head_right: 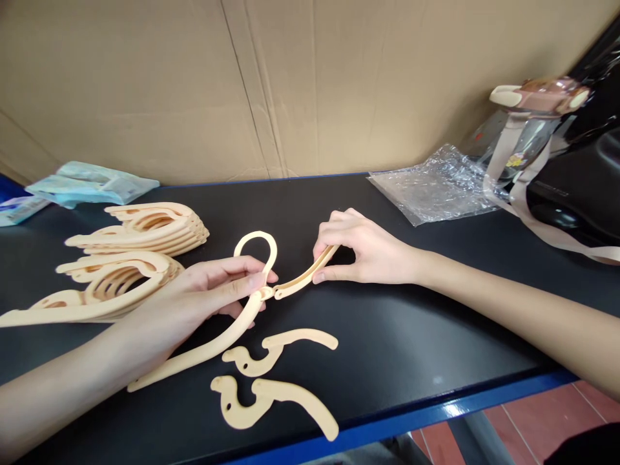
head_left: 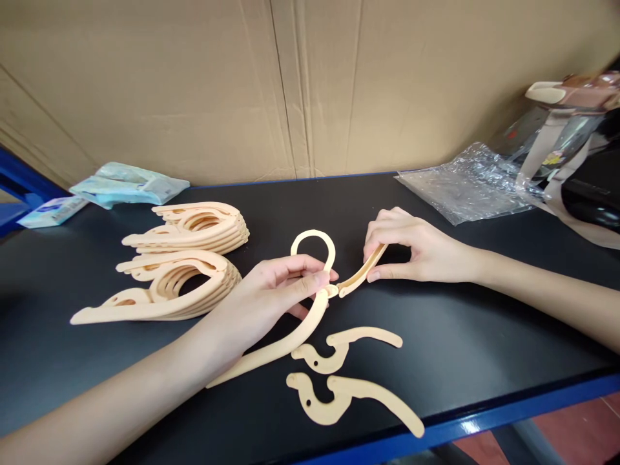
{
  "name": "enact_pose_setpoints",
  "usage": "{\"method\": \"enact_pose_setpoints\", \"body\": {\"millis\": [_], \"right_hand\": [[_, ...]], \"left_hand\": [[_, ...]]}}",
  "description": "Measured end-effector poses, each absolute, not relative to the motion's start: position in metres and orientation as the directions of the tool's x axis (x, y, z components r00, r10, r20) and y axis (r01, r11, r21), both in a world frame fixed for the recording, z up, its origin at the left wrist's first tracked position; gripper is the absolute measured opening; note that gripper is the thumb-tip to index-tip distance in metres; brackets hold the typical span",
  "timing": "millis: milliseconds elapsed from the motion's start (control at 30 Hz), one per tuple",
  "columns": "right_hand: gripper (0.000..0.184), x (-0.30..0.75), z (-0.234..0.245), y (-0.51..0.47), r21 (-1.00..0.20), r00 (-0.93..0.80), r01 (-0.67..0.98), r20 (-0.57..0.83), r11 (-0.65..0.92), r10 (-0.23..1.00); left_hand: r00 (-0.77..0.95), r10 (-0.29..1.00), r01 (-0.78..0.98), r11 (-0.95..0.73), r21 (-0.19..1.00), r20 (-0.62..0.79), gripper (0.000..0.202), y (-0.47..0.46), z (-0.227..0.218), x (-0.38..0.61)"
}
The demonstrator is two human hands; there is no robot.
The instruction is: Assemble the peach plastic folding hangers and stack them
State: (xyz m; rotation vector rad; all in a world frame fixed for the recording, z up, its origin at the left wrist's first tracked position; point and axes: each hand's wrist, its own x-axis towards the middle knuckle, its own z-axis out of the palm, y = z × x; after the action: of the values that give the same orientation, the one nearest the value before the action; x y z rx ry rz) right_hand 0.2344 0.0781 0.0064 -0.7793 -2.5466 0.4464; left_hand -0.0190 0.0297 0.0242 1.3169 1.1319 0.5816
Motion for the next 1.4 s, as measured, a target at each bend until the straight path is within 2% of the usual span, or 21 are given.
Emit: {"method": "enact_pose_setpoints", "body": {"millis": [833, 1400], "right_hand": [[0.023, 0.2326, 0.0110, 0.0758, -0.377, -0.762, 0.462, 0.295, 0.803, 0.577], [0.026, 0.2302, 0.0088, 0.0743, -0.416, -0.758, 0.447, 0.295, 0.792, 0.582]], "left_hand": [[0.448, 0.845, 0.260, 0.188, 0.947, -0.291, 0.026, 0.0308, 0.0230, -0.0190], [0.448, 0.841, 0.274, 0.194, 0.942, -0.303, 0.028, 0.0297, 0.0227, -0.0166]]}}
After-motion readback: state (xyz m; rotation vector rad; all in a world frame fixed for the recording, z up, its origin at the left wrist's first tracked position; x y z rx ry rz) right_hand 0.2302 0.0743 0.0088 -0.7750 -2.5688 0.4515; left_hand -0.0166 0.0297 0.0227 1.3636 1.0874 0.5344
